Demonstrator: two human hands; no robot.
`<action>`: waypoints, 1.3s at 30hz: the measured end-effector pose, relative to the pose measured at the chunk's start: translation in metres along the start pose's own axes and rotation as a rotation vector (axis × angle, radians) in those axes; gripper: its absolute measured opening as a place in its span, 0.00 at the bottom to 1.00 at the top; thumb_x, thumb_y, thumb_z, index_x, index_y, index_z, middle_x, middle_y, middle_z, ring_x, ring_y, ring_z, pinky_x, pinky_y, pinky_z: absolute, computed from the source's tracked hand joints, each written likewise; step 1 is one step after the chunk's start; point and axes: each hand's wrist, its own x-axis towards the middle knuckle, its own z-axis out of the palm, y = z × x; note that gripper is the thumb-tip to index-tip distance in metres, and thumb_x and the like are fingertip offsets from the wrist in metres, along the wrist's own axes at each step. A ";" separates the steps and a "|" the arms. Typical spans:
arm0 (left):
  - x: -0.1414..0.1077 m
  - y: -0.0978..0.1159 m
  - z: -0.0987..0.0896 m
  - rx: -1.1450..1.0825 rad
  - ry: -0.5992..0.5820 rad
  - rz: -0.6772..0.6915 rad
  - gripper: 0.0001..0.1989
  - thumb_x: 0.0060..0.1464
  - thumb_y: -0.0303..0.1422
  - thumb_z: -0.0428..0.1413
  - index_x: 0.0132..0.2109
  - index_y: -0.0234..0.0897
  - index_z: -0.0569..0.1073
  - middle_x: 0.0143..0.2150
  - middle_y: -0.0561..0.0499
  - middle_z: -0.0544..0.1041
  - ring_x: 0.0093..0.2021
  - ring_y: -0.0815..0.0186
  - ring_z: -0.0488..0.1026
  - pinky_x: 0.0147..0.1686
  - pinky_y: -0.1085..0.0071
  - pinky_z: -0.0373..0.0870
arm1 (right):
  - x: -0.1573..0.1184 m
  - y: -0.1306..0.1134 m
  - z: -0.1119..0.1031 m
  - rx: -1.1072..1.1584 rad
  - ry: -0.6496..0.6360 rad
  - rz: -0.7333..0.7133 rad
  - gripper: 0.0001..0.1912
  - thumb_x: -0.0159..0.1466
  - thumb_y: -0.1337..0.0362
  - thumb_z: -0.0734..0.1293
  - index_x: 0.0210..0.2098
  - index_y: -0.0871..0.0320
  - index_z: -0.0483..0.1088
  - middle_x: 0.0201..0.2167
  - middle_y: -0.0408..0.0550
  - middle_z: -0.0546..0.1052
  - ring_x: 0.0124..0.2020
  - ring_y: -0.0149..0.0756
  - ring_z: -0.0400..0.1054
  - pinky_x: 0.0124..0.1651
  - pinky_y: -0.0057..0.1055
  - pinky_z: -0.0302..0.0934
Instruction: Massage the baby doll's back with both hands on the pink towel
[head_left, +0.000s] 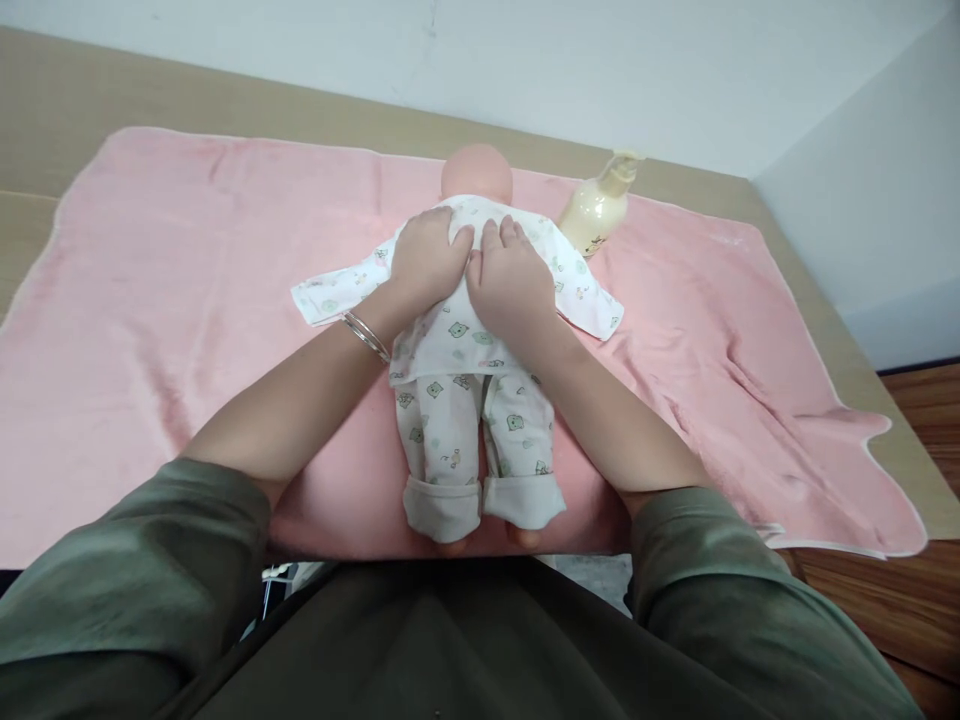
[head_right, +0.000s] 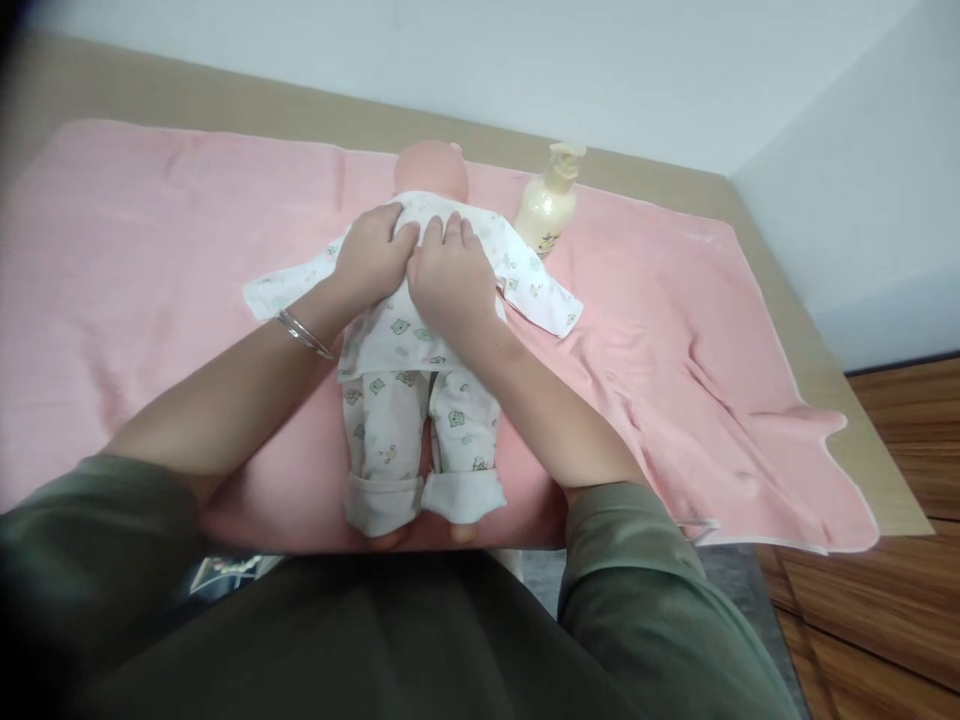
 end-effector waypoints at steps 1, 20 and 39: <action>0.002 -0.003 -0.001 -0.005 -0.012 -0.007 0.15 0.68 0.38 0.48 0.47 0.37 0.76 0.52 0.37 0.81 0.59 0.48 0.76 0.67 0.52 0.68 | -0.002 -0.004 0.001 -0.011 -0.005 -0.007 0.31 0.72 0.67 0.55 0.71 0.77 0.60 0.74 0.67 0.62 0.79 0.61 0.50 0.82 0.58 0.48; -0.007 -0.012 0.011 -0.023 0.155 0.165 0.19 0.64 0.29 0.46 0.55 0.37 0.76 0.57 0.43 0.82 0.58 0.55 0.77 0.64 0.56 0.72 | 0.037 0.048 0.003 0.149 -0.113 -0.061 0.34 0.75 0.56 0.54 0.76 0.65 0.55 0.80 0.55 0.52 0.82 0.48 0.43 0.84 0.52 0.38; -0.015 -0.003 0.009 -0.072 0.103 -0.011 0.17 0.67 0.37 0.48 0.57 0.39 0.74 0.61 0.39 0.78 0.68 0.46 0.70 0.75 0.47 0.60 | 0.033 0.050 0.003 0.215 0.009 0.006 0.29 0.71 0.60 0.58 0.67 0.67 0.68 0.72 0.60 0.67 0.76 0.49 0.59 0.80 0.49 0.54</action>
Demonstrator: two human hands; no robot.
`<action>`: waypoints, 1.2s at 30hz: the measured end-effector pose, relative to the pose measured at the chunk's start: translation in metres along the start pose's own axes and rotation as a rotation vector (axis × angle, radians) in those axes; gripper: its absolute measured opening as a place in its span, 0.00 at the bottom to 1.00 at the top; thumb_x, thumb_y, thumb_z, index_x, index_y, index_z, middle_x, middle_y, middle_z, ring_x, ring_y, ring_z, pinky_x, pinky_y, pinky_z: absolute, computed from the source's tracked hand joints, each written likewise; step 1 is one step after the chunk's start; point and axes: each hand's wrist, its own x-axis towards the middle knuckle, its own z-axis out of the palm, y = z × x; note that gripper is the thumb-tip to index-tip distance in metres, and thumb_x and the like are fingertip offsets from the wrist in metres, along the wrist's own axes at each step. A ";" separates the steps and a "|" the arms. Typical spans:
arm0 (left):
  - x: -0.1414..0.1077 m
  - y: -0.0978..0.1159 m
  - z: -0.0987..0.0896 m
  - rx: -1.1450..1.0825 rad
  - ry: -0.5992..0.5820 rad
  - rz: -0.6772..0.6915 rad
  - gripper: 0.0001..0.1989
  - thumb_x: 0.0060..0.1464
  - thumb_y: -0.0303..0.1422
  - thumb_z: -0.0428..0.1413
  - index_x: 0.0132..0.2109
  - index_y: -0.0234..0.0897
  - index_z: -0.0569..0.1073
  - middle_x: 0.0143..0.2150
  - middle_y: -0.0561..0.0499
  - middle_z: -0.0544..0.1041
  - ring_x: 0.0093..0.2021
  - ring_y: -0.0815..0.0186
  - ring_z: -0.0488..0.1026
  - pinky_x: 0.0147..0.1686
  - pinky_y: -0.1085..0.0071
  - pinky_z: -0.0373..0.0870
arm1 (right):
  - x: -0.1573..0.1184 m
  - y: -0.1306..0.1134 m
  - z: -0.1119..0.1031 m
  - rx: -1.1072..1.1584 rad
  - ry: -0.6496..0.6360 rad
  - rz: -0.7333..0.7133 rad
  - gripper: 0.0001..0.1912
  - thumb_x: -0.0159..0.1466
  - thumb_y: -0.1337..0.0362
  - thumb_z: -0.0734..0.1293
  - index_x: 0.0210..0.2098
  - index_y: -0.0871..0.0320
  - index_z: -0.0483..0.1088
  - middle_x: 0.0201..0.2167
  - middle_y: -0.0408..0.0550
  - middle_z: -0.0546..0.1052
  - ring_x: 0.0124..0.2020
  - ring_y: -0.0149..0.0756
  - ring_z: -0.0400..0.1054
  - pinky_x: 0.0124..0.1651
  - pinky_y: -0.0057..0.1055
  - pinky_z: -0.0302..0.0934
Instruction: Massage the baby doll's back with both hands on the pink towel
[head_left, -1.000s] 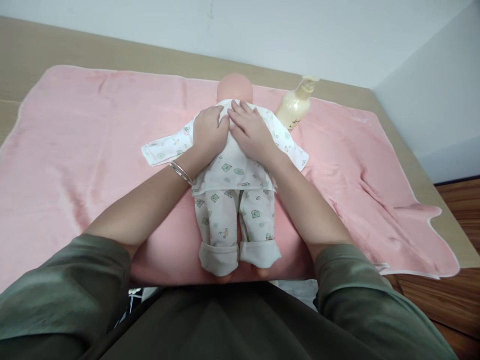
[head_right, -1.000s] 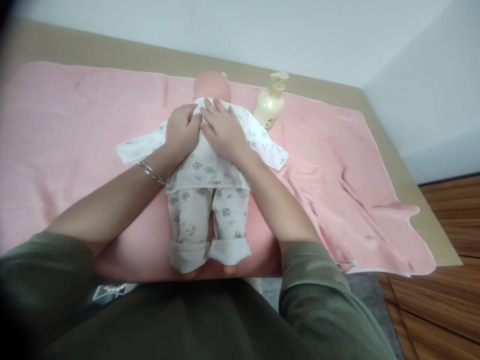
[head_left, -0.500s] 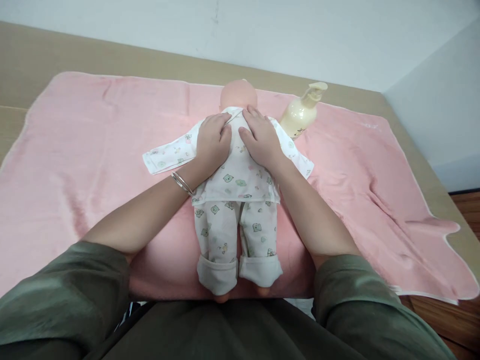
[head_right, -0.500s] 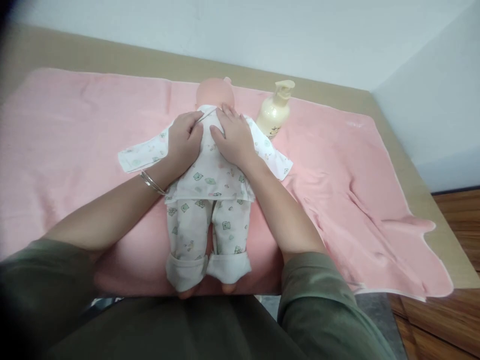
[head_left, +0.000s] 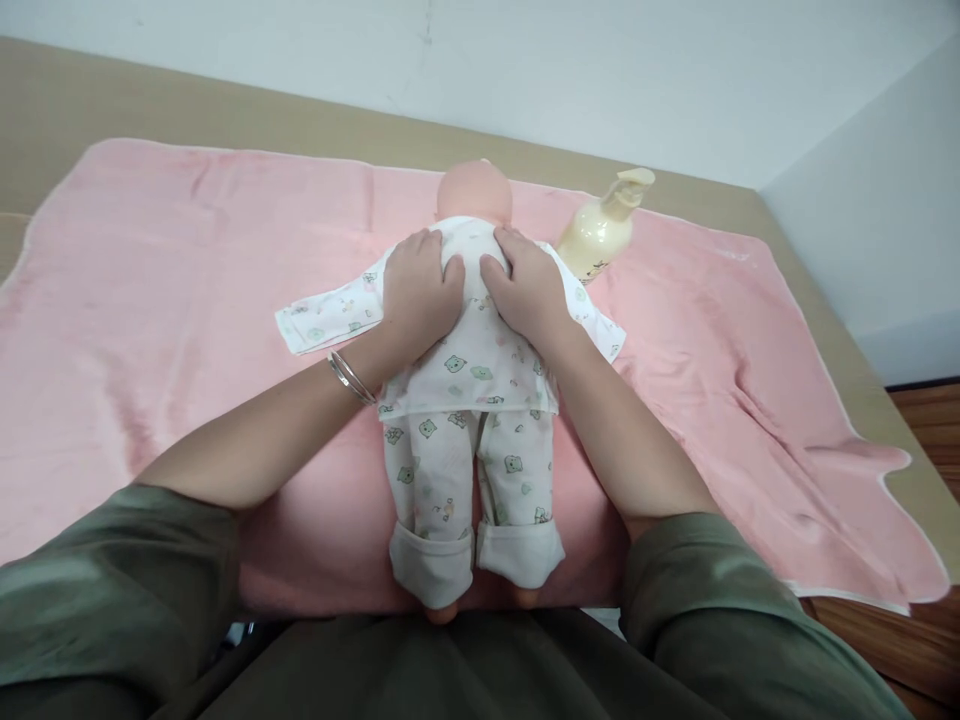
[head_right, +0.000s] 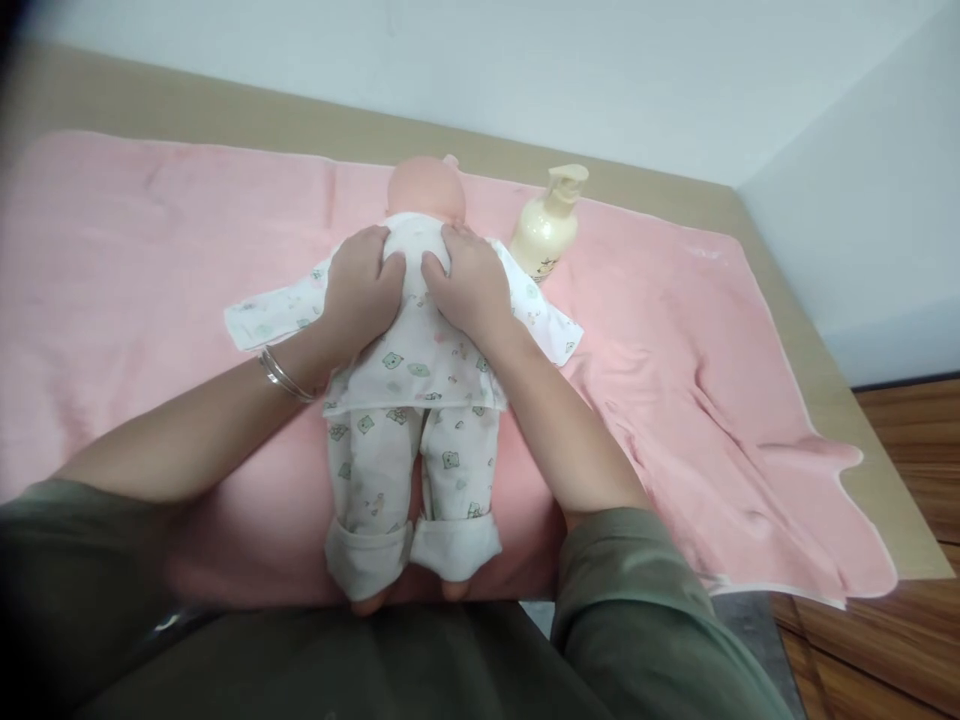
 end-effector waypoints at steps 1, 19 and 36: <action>-0.003 0.003 0.000 0.016 0.004 0.050 0.18 0.68 0.37 0.47 0.58 0.38 0.74 0.62 0.38 0.77 0.69 0.47 0.70 0.75 0.47 0.60 | 0.001 0.001 -0.001 0.005 -0.014 -0.006 0.29 0.71 0.60 0.58 0.67 0.67 0.68 0.72 0.59 0.67 0.76 0.48 0.59 0.79 0.48 0.55; 0.000 0.006 -0.006 0.086 -0.043 0.157 0.18 0.68 0.35 0.45 0.53 0.35 0.76 0.56 0.35 0.80 0.65 0.44 0.73 0.71 0.45 0.64 | -0.010 -0.014 -0.003 -0.076 -0.131 -0.065 0.33 0.74 0.60 0.54 0.74 0.68 0.57 0.79 0.57 0.55 0.81 0.53 0.44 0.84 0.54 0.41; 0.015 -0.003 -0.010 0.091 -0.088 0.118 0.13 0.67 0.34 0.46 0.39 0.39 0.74 0.42 0.39 0.80 0.50 0.47 0.78 0.61 0.45 0.72 | -0.038 -0.048 -0.002 -0.176 -0.058 -0.088 0.32 0.73 0.65 0.51 0.71 0.78 0.60 0.74 0.69 0.62 0.78 0.61 0.52 0.81 0.61 0.48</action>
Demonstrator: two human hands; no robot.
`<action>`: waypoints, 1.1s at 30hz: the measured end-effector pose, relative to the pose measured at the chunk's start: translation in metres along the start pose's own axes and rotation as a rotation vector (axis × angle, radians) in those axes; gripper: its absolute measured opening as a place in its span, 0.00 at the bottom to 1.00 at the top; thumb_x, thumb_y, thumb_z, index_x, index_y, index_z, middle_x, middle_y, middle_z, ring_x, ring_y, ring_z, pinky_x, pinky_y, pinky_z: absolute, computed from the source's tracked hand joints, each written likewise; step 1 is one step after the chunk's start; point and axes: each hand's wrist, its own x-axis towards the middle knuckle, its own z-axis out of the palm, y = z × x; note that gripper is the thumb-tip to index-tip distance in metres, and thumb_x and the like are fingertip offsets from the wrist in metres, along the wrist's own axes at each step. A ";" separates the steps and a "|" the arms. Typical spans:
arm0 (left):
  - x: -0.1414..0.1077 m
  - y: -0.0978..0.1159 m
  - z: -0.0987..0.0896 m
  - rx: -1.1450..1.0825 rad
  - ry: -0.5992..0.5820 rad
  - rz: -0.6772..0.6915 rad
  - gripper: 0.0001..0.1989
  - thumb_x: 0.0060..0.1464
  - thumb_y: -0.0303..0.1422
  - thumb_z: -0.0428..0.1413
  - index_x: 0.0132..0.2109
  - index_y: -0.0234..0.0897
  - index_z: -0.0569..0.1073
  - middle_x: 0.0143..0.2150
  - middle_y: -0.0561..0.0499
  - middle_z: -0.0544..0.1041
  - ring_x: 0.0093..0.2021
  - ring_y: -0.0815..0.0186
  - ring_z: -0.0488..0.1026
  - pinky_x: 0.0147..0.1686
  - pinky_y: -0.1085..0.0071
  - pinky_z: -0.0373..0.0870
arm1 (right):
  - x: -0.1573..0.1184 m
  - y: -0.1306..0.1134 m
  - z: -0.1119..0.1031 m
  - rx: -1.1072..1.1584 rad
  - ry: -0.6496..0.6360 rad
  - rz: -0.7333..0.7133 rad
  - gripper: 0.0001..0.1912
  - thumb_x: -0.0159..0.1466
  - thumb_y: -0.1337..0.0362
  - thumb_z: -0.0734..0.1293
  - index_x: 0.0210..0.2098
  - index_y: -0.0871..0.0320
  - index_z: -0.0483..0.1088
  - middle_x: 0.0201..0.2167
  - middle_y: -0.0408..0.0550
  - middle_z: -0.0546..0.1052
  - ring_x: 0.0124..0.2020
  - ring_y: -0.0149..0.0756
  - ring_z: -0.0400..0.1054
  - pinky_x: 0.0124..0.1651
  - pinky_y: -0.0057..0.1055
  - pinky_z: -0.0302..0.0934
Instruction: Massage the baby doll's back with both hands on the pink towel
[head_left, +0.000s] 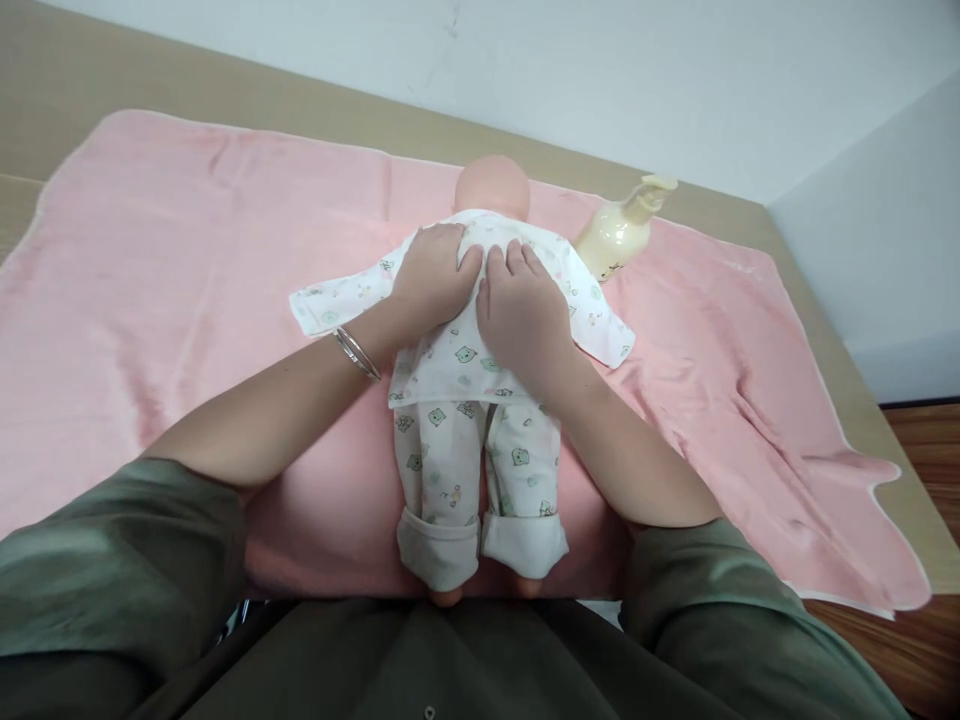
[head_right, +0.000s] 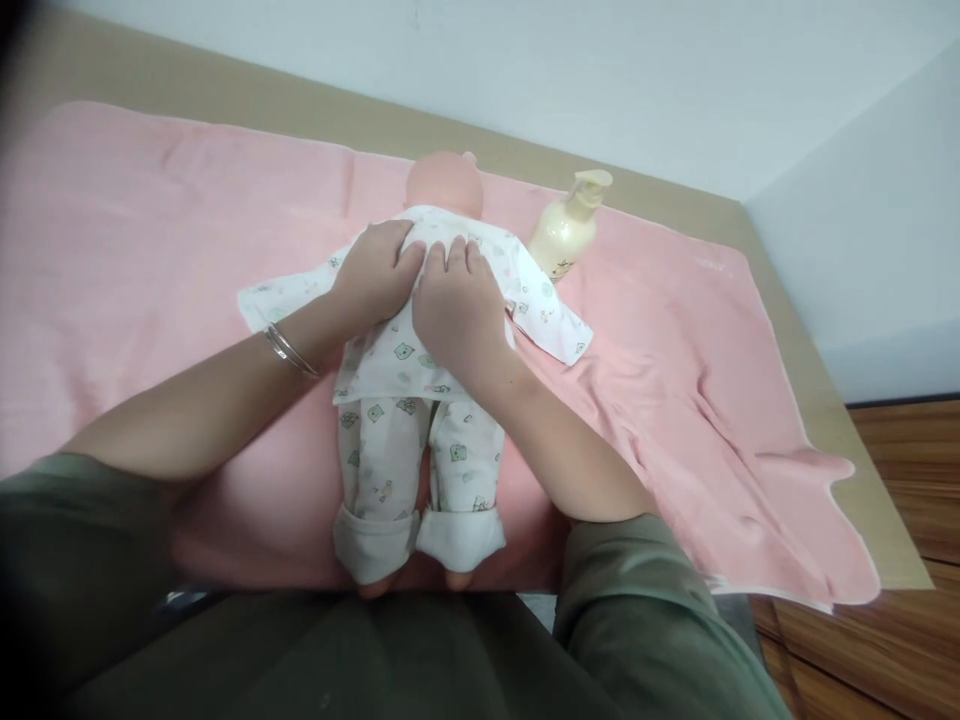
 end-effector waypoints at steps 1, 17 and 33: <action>-0.001 0.001 0.001 -0.001 0.013 0.006 0.13 0.67 0.34 0.46 0.40 0.39 0.74 0.43 0.39 0.80 0.51 0.47 0.77 0.62 0.45 0.72 | 0.004 0.004 0.001 0.018 -0.018 -0.006 0.32 0.73 0.66 0.51 0.72 0.75 0.60 0.75 0.66 0.61 0.79 0.59 0.51 0.81 0.60 0.47; -0.013 0.012 0.006 -0.055 -0.003 0.074 0.20 0.64 0.32 0.48 0.58 0.35 0.76 0.63 0.39 0.78 0.67 0.49 0.71 0.75 0.46 0.62 | 0.025 0.036 0.002 0.008 0.034 0.036 0.29 0.77 0.52 0.48 0.58 0.65 0.70 0.60 0.65 0.77 0.66 0.61 0.68 0.71 0.61 0.62; -0.003 -0.005 0.013 -0.070 0.036 0.005 0.25 0.64 0.38 0.49 0.64 0.35 0.73 0.69 0.39 0.74 0.71 0.49 0.68 0.76 0.48 0.59 | 0.039 0.045 0.002 0.131 -0.035 0.116 0.29 0.75 0.57 0.56 0.68 0.69 0.63 0.75 0.64 0.61 0.79 0.55 0.51 0.81 0.56 0.47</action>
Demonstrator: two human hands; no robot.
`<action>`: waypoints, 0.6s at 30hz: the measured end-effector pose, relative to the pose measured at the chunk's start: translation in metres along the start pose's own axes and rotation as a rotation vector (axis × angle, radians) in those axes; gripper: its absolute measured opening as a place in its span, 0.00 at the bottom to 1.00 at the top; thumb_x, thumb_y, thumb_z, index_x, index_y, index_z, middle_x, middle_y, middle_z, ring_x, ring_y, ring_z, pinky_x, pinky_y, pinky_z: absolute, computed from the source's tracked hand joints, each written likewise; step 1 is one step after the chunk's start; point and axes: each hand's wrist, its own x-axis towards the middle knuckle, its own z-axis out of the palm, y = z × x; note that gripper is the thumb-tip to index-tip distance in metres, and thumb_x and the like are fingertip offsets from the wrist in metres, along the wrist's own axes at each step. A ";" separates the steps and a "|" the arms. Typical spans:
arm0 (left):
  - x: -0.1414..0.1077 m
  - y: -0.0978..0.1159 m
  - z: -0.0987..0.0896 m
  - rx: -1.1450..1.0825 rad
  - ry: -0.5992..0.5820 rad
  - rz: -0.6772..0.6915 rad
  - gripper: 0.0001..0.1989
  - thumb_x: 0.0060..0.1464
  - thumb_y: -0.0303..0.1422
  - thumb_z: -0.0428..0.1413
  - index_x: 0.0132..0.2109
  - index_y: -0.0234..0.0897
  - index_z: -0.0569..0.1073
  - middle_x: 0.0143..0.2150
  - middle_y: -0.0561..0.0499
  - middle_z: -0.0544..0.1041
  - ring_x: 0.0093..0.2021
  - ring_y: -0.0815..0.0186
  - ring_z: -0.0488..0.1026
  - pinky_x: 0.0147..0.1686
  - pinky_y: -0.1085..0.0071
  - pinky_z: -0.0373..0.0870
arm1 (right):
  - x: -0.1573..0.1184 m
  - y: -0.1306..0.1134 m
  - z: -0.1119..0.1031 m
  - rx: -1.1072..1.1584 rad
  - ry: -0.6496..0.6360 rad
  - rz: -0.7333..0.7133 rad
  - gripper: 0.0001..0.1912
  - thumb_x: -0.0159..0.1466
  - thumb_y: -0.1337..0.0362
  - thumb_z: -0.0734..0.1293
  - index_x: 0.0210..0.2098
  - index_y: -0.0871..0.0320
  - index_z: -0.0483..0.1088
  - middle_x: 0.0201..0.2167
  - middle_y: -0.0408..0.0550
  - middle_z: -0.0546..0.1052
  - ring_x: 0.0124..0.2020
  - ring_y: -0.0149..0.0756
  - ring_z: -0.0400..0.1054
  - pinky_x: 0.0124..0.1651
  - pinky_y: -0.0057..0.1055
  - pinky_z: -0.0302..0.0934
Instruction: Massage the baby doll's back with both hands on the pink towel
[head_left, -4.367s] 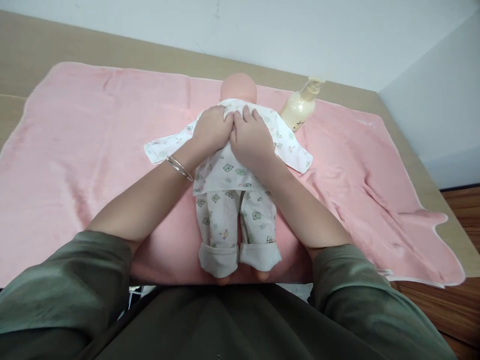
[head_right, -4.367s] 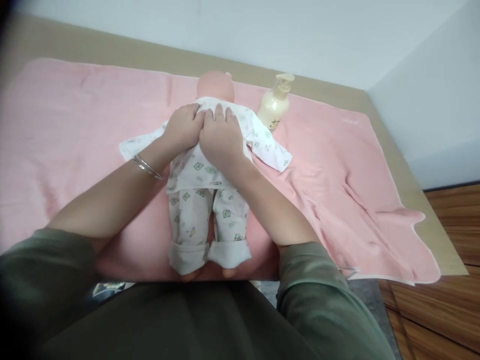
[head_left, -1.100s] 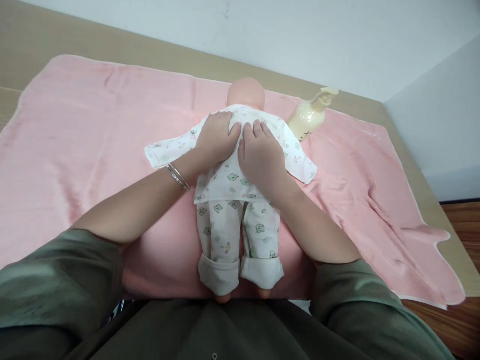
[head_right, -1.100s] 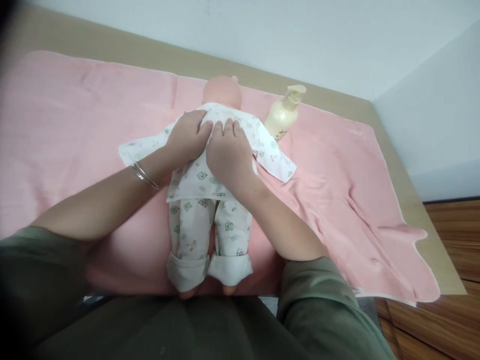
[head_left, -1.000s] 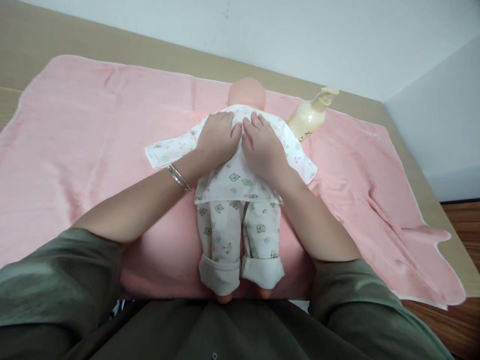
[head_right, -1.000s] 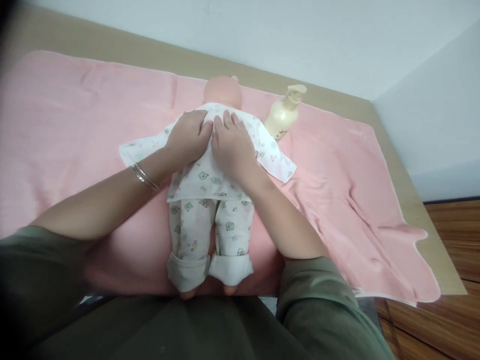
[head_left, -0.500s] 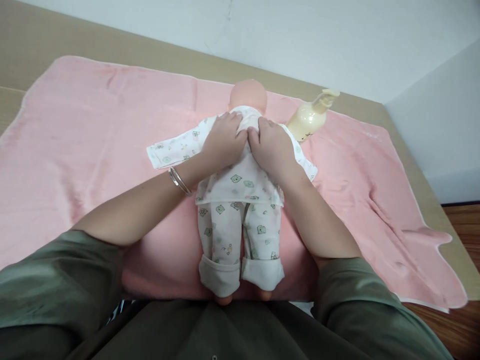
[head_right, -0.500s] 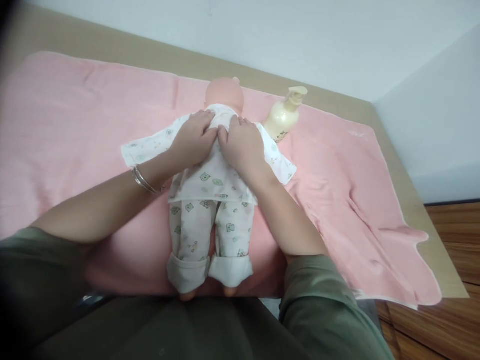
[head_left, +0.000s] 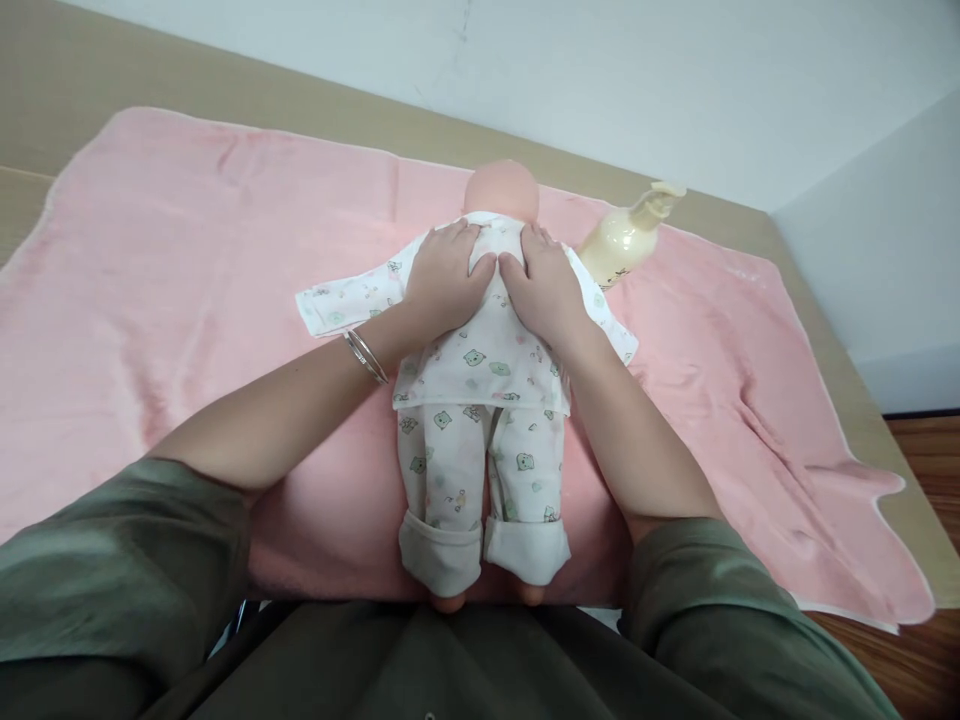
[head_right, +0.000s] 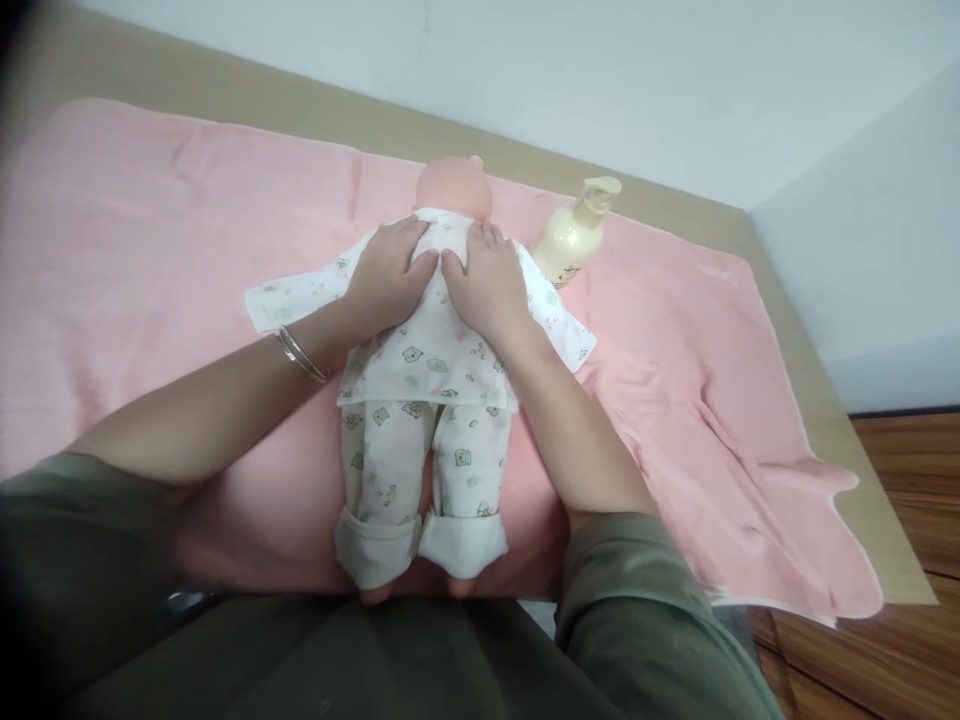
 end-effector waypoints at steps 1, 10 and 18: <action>0.000 0.001 -0.001 0.004 -0.008 -0.005 0.26 0.64 0.38 0.48 0.64 0.34 0.73 0.69 0.38 0.73 0.71 0.48 0.68 0.76 0.47 0.58 | 0.001 0.000 0.002 -0.010 0.004 0.009 0.30 0.75 0.57 0.56 0.69 0.71 0.62 0.75 0.65 0.60 0.79 0.55 0.50 0.82 0.56 0.45; -0.006 0.023 -0.015 0.130 -0.102 -0.027 0.26 0.68 0.36 0.42 0.65 0.30 0.71 0.67 0.34 0.74 0.70 0.45 0.69 0.75 0.45 0.59 | -0.002 -0.003 0.002 -0.073 -0.005 -0.021 0.31 0.77 0.58 0.54 0.71 0.75 0.59 0.75 0.68 0.60 0.78 0.57 0.53 0.81 0.55 0.48; -0.027 0.053 -0.021 0.256 -0.182 -0.026 0.31 0.68 0.34 0.41 0.72 0.22 0.60 0.76 0.28 0.60 0.78 0.37 0.55 0.76 0.38 0.51 | -0.004 -0.003 -0.002 -0.075 -0.036 -0.031 0.32 0.77 0.57 0.54 0.72 0.73 0.56 0.76 0.65 0.58 0.79 0.55 0.51 0.81 0.54 0.48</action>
